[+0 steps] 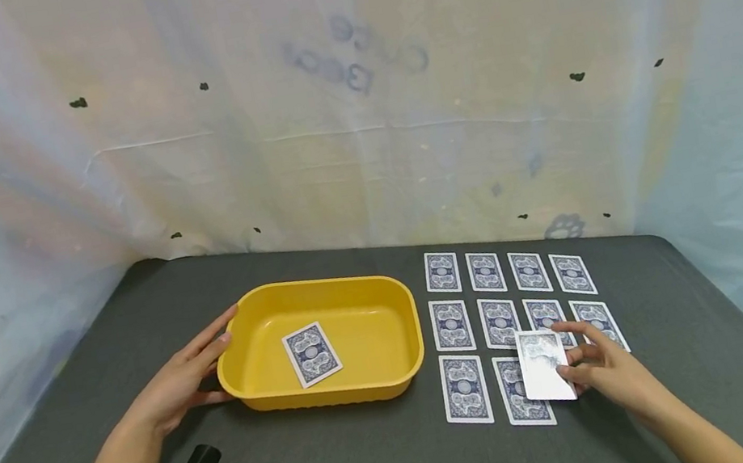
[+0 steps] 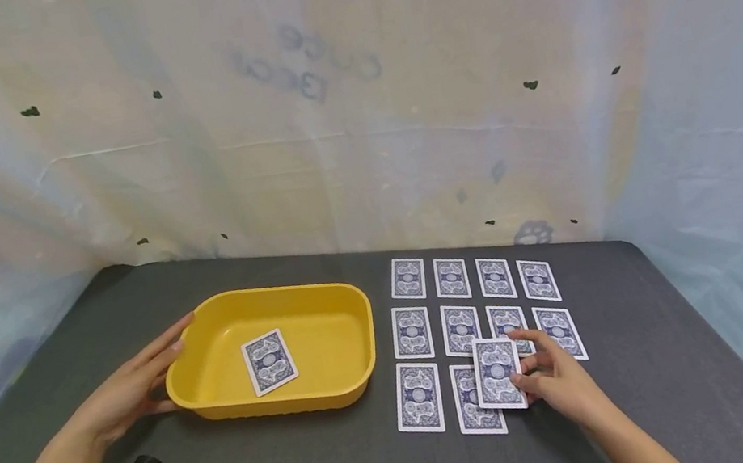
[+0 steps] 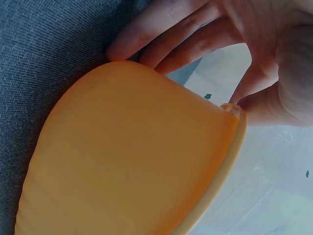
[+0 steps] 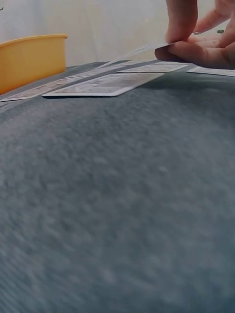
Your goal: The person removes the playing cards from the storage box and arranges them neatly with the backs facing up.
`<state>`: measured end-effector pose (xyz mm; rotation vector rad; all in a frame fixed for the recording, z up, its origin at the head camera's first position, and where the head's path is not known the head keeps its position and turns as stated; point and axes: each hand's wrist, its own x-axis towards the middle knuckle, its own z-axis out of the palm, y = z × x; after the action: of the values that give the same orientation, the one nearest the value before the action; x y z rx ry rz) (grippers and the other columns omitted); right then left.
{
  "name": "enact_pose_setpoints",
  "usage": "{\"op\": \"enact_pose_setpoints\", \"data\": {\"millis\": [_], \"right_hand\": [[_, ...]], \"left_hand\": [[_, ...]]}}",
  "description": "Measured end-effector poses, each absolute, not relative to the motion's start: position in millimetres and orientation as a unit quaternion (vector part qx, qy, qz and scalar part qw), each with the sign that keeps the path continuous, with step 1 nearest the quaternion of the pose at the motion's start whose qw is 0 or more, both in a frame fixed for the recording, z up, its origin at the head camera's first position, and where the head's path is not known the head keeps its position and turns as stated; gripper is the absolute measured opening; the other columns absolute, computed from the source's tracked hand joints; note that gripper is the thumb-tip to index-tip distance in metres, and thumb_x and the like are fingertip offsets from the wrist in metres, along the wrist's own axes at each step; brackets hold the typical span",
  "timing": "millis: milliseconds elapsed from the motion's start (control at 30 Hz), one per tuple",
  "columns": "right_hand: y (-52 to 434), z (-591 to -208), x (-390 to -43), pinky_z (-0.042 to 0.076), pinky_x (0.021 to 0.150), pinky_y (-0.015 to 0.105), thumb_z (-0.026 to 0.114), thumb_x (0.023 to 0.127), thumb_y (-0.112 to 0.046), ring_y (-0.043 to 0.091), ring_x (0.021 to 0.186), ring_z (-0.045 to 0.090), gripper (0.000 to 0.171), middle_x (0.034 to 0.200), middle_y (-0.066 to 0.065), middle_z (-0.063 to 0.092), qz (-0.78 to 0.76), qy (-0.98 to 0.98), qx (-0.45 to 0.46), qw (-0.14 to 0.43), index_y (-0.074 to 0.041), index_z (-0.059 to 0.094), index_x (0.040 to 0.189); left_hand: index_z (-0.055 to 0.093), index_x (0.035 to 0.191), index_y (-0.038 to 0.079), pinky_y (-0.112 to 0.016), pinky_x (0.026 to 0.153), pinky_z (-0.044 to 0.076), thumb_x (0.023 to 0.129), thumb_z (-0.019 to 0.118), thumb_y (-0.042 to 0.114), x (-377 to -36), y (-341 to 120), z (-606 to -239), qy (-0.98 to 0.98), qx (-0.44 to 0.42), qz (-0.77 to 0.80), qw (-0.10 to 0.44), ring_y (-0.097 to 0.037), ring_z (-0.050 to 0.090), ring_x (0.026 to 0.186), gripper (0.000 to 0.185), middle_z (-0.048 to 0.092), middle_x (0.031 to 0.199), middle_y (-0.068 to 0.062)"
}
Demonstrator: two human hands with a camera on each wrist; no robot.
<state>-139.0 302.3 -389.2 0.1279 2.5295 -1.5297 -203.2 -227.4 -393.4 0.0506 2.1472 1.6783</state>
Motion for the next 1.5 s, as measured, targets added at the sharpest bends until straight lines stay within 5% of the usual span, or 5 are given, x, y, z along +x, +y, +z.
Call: {"op": "enact_pose_setpoints", "data": {"millis": [867, 1500], "right_hand": [[337, -396, -121, 0.048, 0.06, 0.027, 0.063, 0.091, -0.011, 0.008, 0.065, 0.052, 0.065, 0.086, 0.005, 0.057, -0.479, 0.867, 0.054, 0.128, 0.003, 0.03, 0.145], [337, -397, -123, 0.052, 0.056, 0.026, 0.074, 0.083, -0.011, 0.006, 0.057, 0.054, 0.064, 0.075, 0.007, 0.065, -0.416, 0.906, 0.03, 0.078, 0.012, 0.045, 0.135]], "left_hand": [[0.007, 0.154, 0.036, -0.048, 0.087, 0.053, 0.099, 0.04, 0.054, -203, -227, -392, 0.772, 0.014, 0.599, 0.211, -0.048, 0.015, 0.142, 0.067, -0.001, 0.162, -0.015], [0.006, 0.154, 0.036, -0.049, 0.087, 0.053, 0.099, 0.039, 0.054, -204, -227, -391, 0.773, 0.014, 0.598, 0.212, -0.047, 0.016, 0.142, 0.067, -0.001, 0.161, -0.016]]}}
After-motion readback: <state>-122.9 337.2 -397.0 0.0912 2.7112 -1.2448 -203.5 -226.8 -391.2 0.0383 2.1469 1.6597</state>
